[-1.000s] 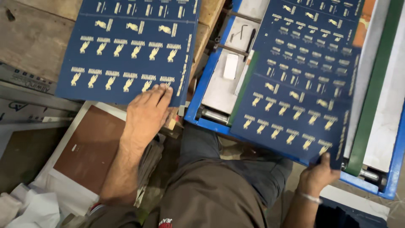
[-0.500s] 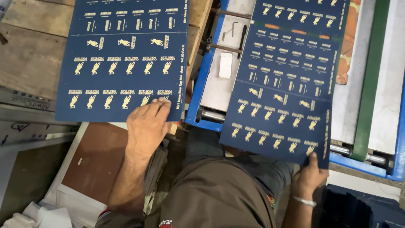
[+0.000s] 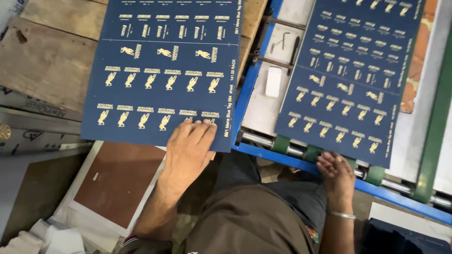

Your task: The person feeds blue printed sheets into a roller machine and retrieves them from the other side. The person repeats this process continuously, handling the sheets one by one and stacking them on a wooden surface to the left.

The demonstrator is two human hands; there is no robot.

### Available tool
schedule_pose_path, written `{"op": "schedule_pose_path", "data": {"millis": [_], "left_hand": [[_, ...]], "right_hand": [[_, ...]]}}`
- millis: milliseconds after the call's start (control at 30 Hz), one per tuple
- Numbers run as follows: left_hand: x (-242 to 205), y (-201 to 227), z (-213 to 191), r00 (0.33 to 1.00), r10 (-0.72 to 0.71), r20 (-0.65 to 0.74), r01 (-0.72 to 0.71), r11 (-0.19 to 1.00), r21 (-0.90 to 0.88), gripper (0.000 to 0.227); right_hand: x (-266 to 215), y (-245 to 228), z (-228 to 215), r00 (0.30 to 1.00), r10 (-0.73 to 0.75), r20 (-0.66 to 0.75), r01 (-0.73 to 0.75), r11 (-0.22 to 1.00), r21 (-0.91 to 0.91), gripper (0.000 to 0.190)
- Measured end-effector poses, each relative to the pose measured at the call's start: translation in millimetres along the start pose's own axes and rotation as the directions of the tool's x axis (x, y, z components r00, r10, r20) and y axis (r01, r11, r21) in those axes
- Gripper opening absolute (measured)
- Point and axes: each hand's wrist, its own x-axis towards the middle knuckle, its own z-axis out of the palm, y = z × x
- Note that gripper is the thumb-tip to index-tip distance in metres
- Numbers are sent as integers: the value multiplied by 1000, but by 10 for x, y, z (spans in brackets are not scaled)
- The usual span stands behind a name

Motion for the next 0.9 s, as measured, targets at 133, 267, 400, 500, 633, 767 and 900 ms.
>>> {"op": "schedule_pose_path", "data": {"millis": [133,267,400,500,633,767,900], "left_hand": [[-51,-243,-119,999,18,-47,-23,995,-95,61],[-120,-309,-50,957,-110,-267,102,994,-43,54],[-99,-280,44,933,-119,-341,94,992,-87,52],[-14,-28,196,969,-42,-242,43,999,0,44],[153,679,463,997,78,-20,-74,984,160,49],[159,900,382,955,224,192,-196,968,-154,60],[61,723,113,945,245,218,-210,963,-171,66]], "right_hand": [[-181,104,206,990,67,121,-66,998,-11,32],[-336,12,480,976,74,206,-64,996,-54,36],[-622,-193,959,943,105,315,-43,980,-196,44],[-875,-374,1334,837,173,519,-55,971,-234,50],[-1081,-447,1662,659,112,744,-91,994,-68,55],[-1073,-336,1739,894,219,391,-261,963,59,43],[-733,-345,1399,994,38,107,-42,999,35,29]]}}
